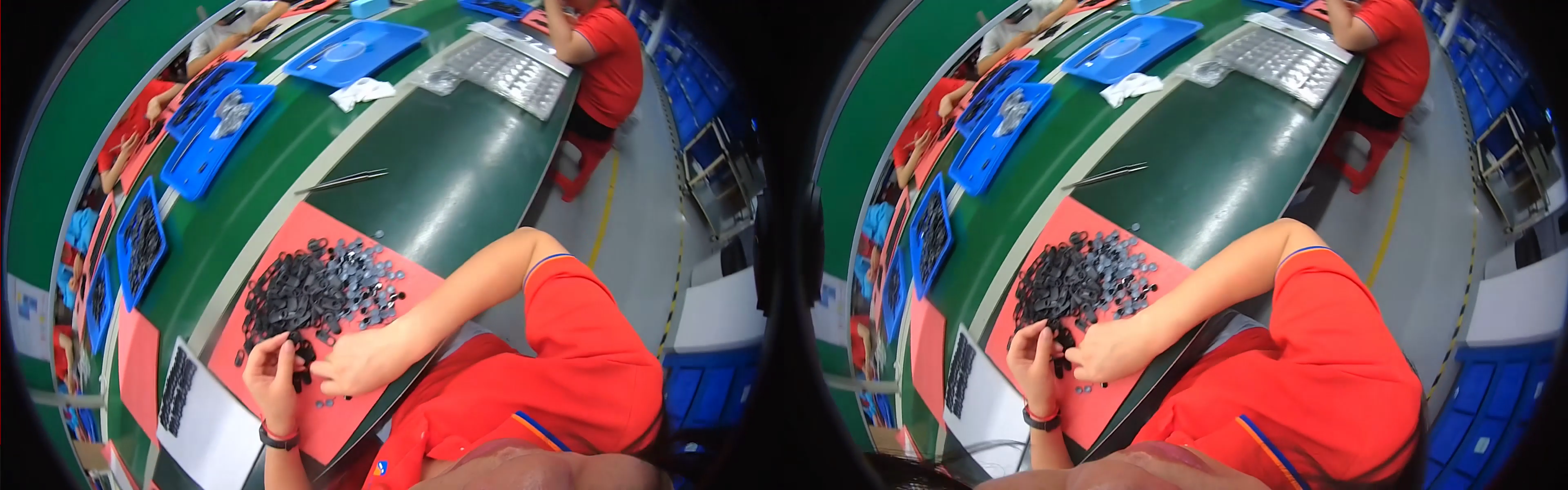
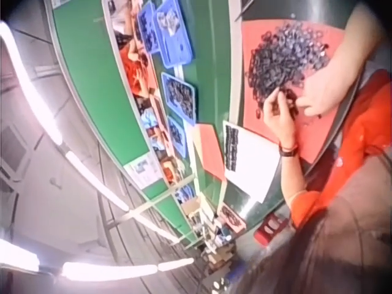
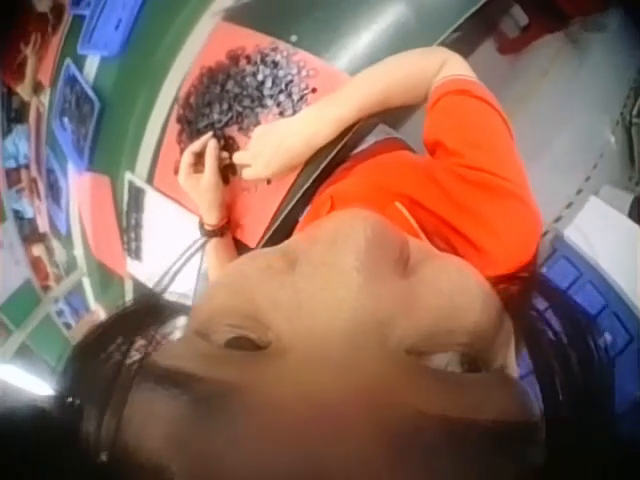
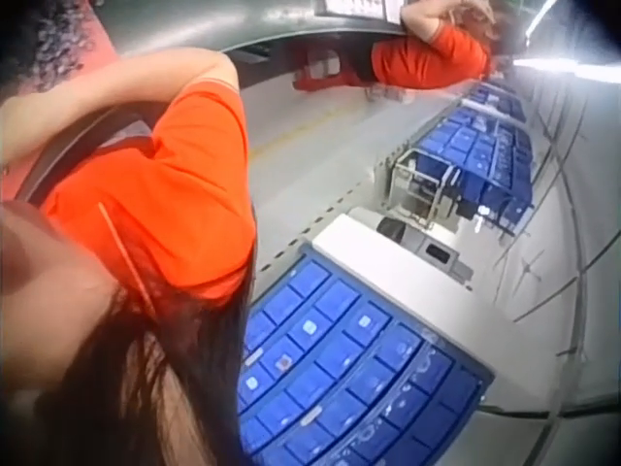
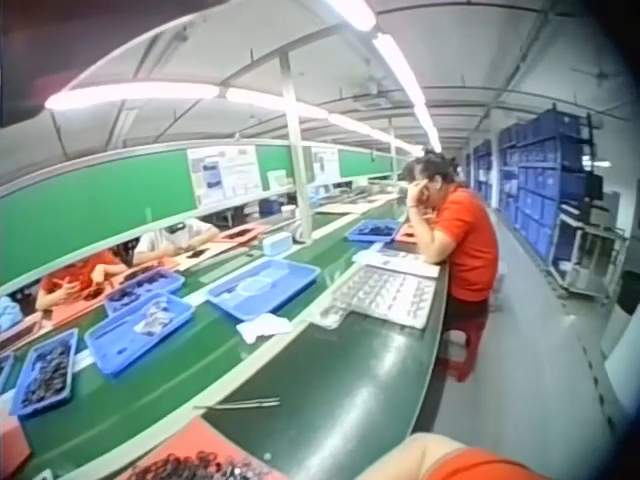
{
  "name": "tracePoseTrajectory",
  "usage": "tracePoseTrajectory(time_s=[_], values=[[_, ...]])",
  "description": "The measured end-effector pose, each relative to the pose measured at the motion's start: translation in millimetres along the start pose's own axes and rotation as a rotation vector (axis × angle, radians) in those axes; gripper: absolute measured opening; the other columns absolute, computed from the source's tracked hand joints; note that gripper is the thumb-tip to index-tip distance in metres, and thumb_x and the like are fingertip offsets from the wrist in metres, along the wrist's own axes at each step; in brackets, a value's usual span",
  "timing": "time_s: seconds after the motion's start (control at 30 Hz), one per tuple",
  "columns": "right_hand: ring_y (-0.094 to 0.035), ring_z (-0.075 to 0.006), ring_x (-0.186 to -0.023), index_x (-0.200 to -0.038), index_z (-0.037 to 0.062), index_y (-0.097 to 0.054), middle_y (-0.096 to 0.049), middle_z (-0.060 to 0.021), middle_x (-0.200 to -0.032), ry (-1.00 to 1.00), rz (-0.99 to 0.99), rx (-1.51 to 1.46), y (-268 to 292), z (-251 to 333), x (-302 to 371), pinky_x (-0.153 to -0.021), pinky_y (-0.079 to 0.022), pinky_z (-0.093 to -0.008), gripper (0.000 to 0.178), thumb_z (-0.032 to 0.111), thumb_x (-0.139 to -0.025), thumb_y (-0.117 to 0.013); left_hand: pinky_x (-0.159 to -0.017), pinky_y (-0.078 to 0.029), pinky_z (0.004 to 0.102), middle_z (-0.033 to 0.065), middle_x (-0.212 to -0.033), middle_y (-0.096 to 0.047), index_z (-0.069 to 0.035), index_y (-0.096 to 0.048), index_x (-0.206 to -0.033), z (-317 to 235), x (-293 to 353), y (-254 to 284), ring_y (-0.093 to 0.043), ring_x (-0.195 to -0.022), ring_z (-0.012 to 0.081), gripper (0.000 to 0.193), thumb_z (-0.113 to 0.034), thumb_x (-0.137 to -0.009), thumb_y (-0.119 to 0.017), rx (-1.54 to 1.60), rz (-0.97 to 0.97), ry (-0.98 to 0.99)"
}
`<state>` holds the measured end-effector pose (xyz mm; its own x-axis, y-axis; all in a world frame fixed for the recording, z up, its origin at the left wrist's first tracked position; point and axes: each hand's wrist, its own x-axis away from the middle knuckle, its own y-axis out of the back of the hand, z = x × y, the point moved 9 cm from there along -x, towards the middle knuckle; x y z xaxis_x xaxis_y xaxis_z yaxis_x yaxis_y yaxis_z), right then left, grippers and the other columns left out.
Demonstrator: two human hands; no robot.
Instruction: The person sorts small black electronic components on a red mat at a factory workstation, using tweezers to pick up and arrange them into a tray.
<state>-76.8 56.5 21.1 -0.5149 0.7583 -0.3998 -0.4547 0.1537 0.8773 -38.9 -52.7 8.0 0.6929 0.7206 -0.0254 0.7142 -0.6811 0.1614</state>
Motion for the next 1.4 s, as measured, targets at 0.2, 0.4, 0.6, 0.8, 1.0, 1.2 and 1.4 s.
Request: tracePoseTrajectory(time_s=[0.2,0.4,0.6,0.8,1.0,1.2,1.4], values=[[-0.055,-0.0254,-0.049,-0.077,-0.0025,-0.050,-0.047,-0.0140,-0.070,0.041,-0.038,0.178,-5,11,7,-0.039,-0.043,-0.0361,0.019,0.016,-0.076,-0.055,-0.055,-0.047,0.0192,0.0031,-0.077,-0.060,0.002,-0.060,-0.098,-5,-6,-15,-0.057,-0.062,0.0073,0.012,-0.001,-0.086,-0.058,-0.007,0.048,-0.026],[-0.055,-0.0227,-0.048,-0.079,0.0010,-0.049,-0.047,-0.0110,-0.073,0.199,-0.082,0.146,3,15,4,-0.038,-0.042,-0.0350,0.017,0.017,-0.077,-0.055,-0.055,-0.047,0.0195,0.0033,-0.077,-0.060,0.002,-0.060,-0.099,-5,-2,-6,-0.057,-0.061,0.0073,0.013,-0.001,-0.087,-0.058,0.017,0.029,-0.014],[-0.056,-0.0197,-0.057,-0.079,0.0048,-0.049,-0.046,-0.0089,-0.074,0.096,-0.056,0.120,-1,6,6,-0.045,-0.044,-0.0318,0.015,0.018,-0.075,-0.055,-0.054,-0.046,0.0197,0.0039,-0.076,-0.061,0.002,-0.059,-0.101,3,1,-1,-0.057,-0.061,0.0082,0.014,-0.003,-0.088,-0.057,0.086,0.028,0.086],[-0.056,-0.0215,-0.058,-0.078,0.0041,-0.051,-0.048,-0.0091,-0.074,0.109,0.048,0.042,9,7,8,-0.047,-0.046,-0.0321,0.012,0.014,-0.073,-0.056,-0.054,-0.049,0.0218,0.0068,-0.082,-0.062,0.002,-0.058,-0.103,6,3,-1,-0.059,-0.064,0.0099,0.016,-0.003,-0.088,-0.057,0.203,0.001,0.084],[-0.059,-0.0194,-0.059,-0.086,0.0060,-0.063,-0.059,-0.0081,-0.076,-0.162,-0.336,-0.332,48,-29,8,-0.048,-0.047,-0.0292,0.015,0.001,-0.073,-0.068,-0.056,-0.051,0.0213,0.0077,-0.079,-0.062,0.005,-0.057,-0.104,7,0,-5,-0.061,-0.065,0.0109,0.018,-0.004,-0.088,-0.057,0.261,0.072,0.118],[-0.055,-0.0055,-0.058,-0.099,-0.0012,-0.060,-0.063,-0.0059,-0.082,-0.797,-0.371,-1.087,32,-80,23,-0.050,-0.043,-0.0167,0.014,-0.001,-0.085,-0.059,-0.057,-0.052,0.0223,0.0093,-0.083,-0.063,0.005,-0.057,-0.105,18,5,-7,-0.062,-0.067,0.0118,0.019,-0.005,-0.088,-0.056,0.358,0.100,0.224],[-0.054,-0.0032,-0.059,-0.093,-0.0004,-0.058,-0.063,-0.0034,-0.079,-0.847,-0.340,-1.098,23,-88,26,-0.050,-0.041,-0.0162,0.010,0.004,-0.085,-0.062,-0.060,-0.053,0.0226,0.0094,-0.085,-0.064,0.006,-0.057,-0.105,20,9,-11,-0.063,-0.067,0.0117,0.019,-0.004,-0.088,-0.055,0.362,0.130,0.261]])
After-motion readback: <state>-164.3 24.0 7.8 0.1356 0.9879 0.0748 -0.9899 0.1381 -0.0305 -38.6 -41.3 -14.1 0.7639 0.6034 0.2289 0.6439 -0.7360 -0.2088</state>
